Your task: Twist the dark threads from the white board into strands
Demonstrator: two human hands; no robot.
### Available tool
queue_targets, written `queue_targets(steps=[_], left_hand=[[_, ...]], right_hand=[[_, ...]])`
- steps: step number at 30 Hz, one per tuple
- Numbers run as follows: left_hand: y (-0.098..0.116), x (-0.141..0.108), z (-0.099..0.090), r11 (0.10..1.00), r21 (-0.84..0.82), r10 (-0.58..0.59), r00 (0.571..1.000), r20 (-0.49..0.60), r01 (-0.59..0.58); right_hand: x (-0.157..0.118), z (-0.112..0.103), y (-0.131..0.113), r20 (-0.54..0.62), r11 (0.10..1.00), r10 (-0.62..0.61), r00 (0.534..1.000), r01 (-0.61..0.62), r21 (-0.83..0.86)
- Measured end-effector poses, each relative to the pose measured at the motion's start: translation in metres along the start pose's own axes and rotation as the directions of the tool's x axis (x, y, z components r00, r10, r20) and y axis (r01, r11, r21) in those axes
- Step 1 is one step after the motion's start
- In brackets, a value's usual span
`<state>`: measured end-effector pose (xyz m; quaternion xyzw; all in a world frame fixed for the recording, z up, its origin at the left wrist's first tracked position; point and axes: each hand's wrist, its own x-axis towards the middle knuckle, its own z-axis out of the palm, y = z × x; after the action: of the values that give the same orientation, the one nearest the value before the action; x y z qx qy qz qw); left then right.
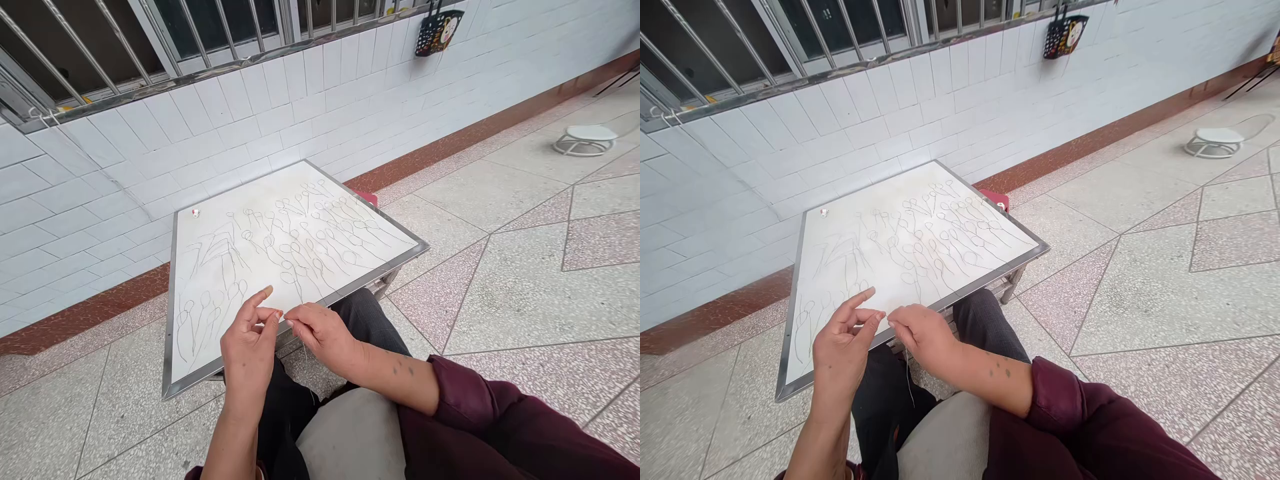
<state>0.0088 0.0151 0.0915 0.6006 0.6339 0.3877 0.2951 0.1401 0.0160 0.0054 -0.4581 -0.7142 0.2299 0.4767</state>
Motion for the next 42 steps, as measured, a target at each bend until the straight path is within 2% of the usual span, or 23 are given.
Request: queue_targets(steps=[8,14,17,25,28,33,39,42], left_hand=[[-0.001,0.0,0.001,0.999,-0.042,0.014,1.0,0.028,-0.013],[-0.004,0.0,0.002,0.997,-0.07,0.03,1.0,0.0,-0.03],[-0.006,0.001,0.0,0.993,-0.11,0.038,0.999,0.004,-0.038],[-0.006,0.001,-0.008,1.0,-0.024,0.019,0.997,0.079,-0.017],[-0.005,-0.003,-0.009,0.999,-0.041,0.022,0.998,0.051,-0.02],[-0.003,-0.007,-0.011,0.999,-0.041,0.02,1.0,0.016,-0.019],[-0.002,-0.008,-0.013,1.0,-0.018,-0.006,1.0,0.028,0.007],[-0.001,-0.009,-0.014,0.999,-0.051,-0.008,1.0,0.01,0.008]], right_hand=[[-0.002,0.001,0.003,-0.015,0.998,-0.018,1.0,0.017,-0.063],[-0.006,0.004,0.004,-0.009,0.955,-0.128,0.992,0.121,-0.27],[-0.005,0.003,0.003,0.008,0.933,-0.172,0.985,0.165,-0.32],[-0.005,0.002,-0.001,-0.029,0.974,-0.087,0.996,0.079,-0.214],[-0.007,0.005,-0.002,-0.008,0.978,-0.08,0.997,0.077,-0.193],[-0.01,0.006,-0.003,-0.007,0.973,-0.129,0.992,0.125,-0.193],[-0.012,0.005,-0.01,0.006,0.923,-0.217,0.976,0.207,-0.324],[-0.012,0.005,-0.011,-0.007,0.937,-0.209,0.978,0.199,-0.287]])
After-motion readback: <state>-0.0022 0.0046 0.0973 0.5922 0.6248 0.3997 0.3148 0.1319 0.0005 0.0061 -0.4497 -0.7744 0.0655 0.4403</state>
